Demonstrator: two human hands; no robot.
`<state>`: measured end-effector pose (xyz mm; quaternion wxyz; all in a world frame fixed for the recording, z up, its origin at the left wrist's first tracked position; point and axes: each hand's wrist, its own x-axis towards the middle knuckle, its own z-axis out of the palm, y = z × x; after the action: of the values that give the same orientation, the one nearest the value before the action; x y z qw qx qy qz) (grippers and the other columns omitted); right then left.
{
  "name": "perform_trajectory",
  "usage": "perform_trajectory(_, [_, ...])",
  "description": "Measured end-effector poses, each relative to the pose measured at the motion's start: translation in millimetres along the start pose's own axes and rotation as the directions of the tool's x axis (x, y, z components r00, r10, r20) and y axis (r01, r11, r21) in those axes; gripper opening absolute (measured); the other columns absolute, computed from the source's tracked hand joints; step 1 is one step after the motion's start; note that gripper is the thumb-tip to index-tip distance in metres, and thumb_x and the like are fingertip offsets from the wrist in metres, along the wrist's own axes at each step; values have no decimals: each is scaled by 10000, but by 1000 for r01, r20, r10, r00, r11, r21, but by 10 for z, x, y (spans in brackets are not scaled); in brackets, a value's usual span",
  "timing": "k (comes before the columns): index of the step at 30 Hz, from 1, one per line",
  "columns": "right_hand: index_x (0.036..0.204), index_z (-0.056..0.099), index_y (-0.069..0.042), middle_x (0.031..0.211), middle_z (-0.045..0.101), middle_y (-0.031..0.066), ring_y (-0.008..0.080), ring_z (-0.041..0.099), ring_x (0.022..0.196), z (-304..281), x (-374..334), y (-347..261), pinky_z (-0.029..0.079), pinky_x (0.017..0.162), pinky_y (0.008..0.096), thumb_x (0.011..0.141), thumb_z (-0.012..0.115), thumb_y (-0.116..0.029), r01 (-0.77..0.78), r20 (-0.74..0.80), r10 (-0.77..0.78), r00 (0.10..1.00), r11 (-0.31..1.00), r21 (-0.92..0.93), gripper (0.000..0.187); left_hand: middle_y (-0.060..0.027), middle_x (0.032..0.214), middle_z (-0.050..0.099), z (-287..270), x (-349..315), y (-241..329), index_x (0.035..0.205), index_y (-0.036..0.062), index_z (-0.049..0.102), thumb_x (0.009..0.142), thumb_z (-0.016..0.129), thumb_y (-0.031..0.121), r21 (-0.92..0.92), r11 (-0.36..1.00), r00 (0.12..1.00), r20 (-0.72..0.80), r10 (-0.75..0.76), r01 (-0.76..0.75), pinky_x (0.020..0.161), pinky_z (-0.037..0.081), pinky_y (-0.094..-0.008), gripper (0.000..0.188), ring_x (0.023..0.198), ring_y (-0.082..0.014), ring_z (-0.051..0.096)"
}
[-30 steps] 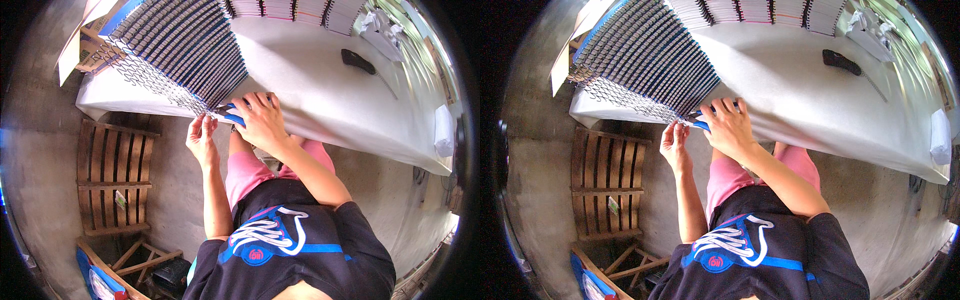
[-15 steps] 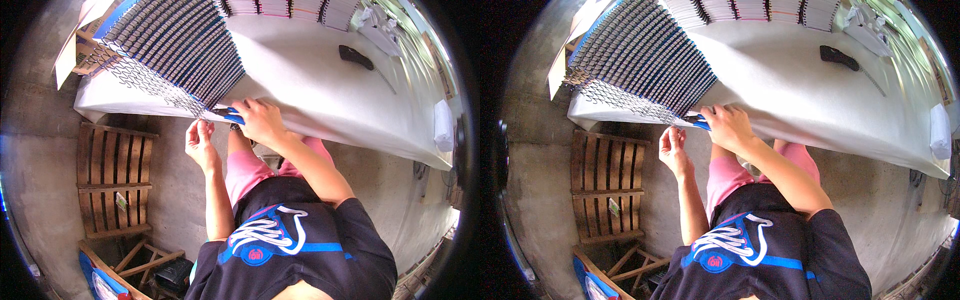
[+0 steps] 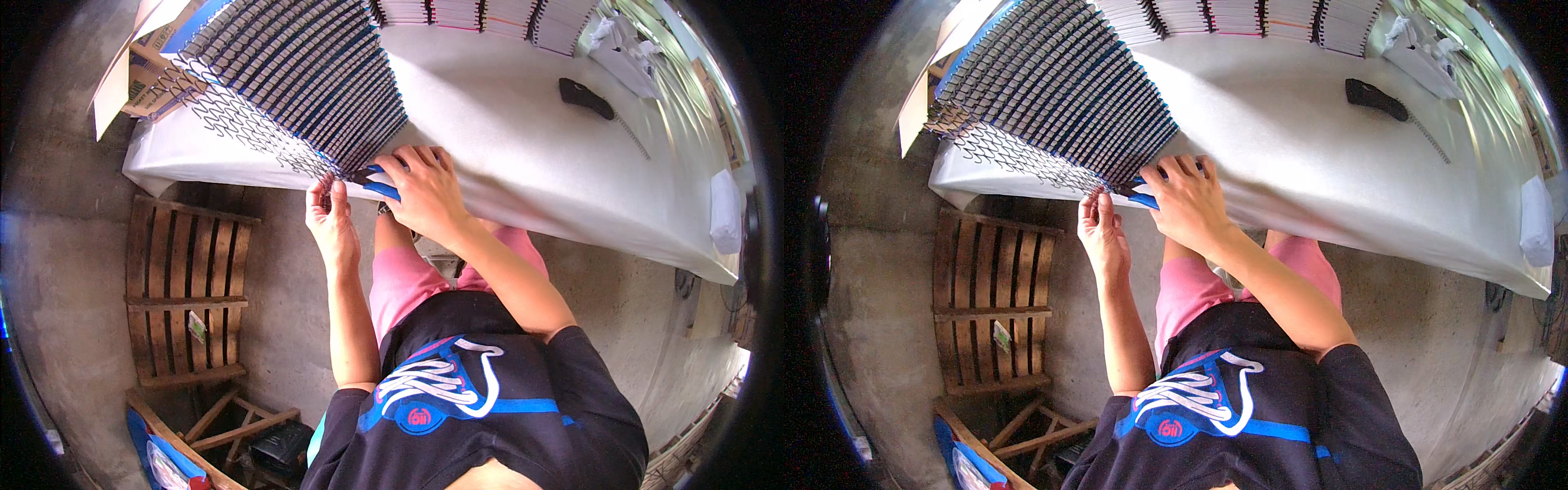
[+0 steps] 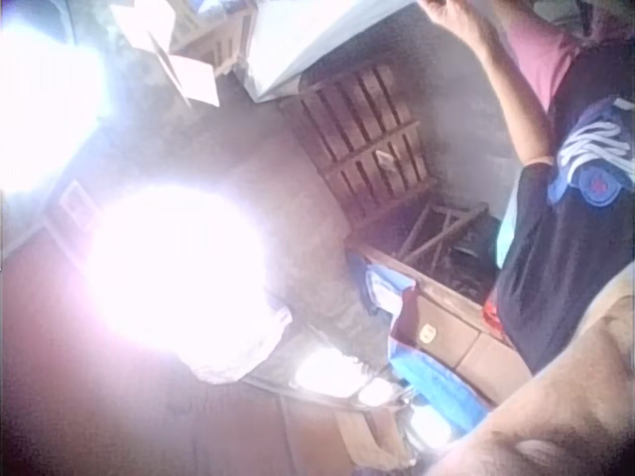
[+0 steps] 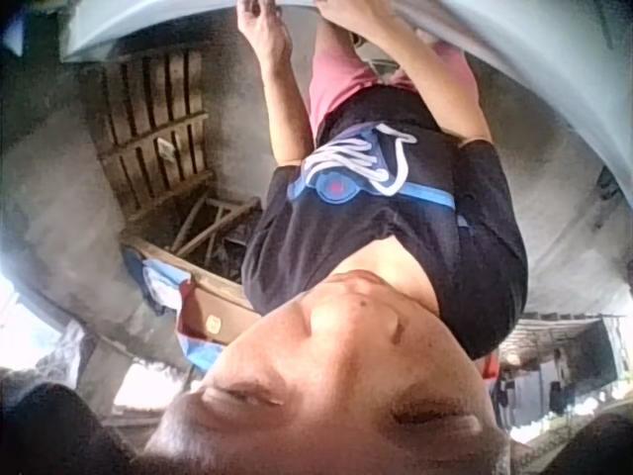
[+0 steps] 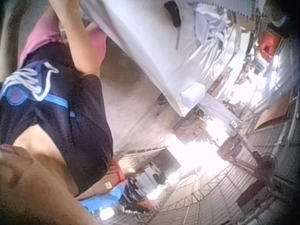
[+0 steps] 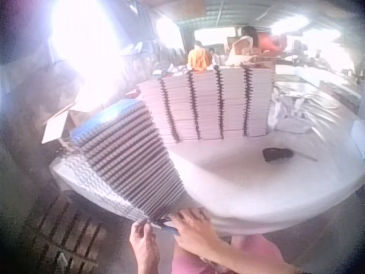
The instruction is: The person uses pliers to trim and tuck the ends of the spiral wires on a stack of notebooks.
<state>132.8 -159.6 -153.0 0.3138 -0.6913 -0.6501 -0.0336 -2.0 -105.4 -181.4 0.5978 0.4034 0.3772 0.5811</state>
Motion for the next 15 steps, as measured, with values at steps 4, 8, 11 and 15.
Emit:
perform_trajectory(4, [1039,580,-155,942,570,67,262,567,906,-19,18,-13,437,807,391,685,691,-181,-14,100,11,995,999,35,372,69,681,446,6,21,-31,932,41,562,897,596,221,250,963,992,-41,115,-101,496,260,-169,186,567,-20,340])
perform_trajectory(8, [1023,570,-147,877,589,82,290,603,811,104,-5,40,463,757,385,700,683,-190,-78,199,66,978,996,52,345,66,674,452,31,11,-36,926,47,562,909,576,227,351,919,977,-40,208,-181,492,274,-173,182,562,-20,345])
perform_trajectory(11, [1028,565,-143,868,590,84,295,606,802,91,-75,85,454,771,383,697,683,-190,-78,160,67,985,995,60,354,61,689,470,54,-11,-26,946,46,559,908,577,222,354,919,979,-36,201,-176,505,287,-167,181,571,-19,355])
perform_trajectory(15, [1054,566,-152,939,568,67,268,570,907,-56,-58,94,409,846,388,675,700,-180,3,-2,-3,1000,999,44,403,45,750,502,45,-45,-17,977,43,550,906,580,198,341,924,980,-26,195,-175,522,299,-161,173,597,-17,371])
